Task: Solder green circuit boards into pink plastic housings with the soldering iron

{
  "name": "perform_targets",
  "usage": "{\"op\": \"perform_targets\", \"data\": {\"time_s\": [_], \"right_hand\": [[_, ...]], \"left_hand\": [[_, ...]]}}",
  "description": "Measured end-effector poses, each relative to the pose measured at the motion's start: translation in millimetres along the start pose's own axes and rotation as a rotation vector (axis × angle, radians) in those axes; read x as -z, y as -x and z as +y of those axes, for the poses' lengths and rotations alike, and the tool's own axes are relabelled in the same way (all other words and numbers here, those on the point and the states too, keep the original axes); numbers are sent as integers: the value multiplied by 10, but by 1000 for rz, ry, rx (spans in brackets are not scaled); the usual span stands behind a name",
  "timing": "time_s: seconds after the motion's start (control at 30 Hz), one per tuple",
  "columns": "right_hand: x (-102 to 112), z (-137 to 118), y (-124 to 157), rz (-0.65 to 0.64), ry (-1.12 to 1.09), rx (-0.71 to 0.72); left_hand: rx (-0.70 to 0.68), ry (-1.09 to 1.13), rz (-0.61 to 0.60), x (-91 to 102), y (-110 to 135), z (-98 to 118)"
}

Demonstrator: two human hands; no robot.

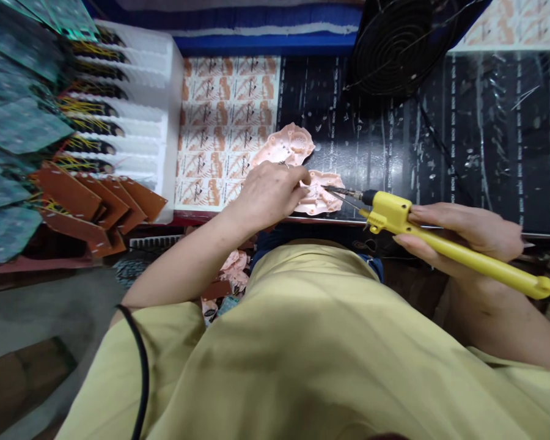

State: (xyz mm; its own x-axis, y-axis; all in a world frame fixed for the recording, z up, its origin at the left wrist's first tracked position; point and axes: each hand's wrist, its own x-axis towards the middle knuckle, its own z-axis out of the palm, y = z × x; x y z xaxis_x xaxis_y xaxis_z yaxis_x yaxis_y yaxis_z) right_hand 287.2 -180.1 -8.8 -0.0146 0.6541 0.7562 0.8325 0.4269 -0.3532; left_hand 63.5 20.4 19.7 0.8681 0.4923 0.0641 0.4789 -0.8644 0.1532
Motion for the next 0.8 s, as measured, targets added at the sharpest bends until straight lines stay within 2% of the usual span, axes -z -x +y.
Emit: {"op": "perform_targets", "data": {"time_s": [0.2,0.43,0.6,0.67,0.77,0.8], "right_hand": [[-106,91,-15,10,-187,-5],[-125,147,-145,-56,-238,85],[-29,186,-219,-160,-194,131],[26,186,-221,-101,-167,97],[79,173,-182,69,-155,-4],[86,170,-155,83,-151,-16]], "left_hand": [[11,9,14,-19,-30,2],[43,7,-3,-1,-41,20],[49,23,-20,-1,-56,23],[45,22,-24,2,-57,21],[26,10,-19,3,-57,22],[22,2,-20,5,-57,26]]}}
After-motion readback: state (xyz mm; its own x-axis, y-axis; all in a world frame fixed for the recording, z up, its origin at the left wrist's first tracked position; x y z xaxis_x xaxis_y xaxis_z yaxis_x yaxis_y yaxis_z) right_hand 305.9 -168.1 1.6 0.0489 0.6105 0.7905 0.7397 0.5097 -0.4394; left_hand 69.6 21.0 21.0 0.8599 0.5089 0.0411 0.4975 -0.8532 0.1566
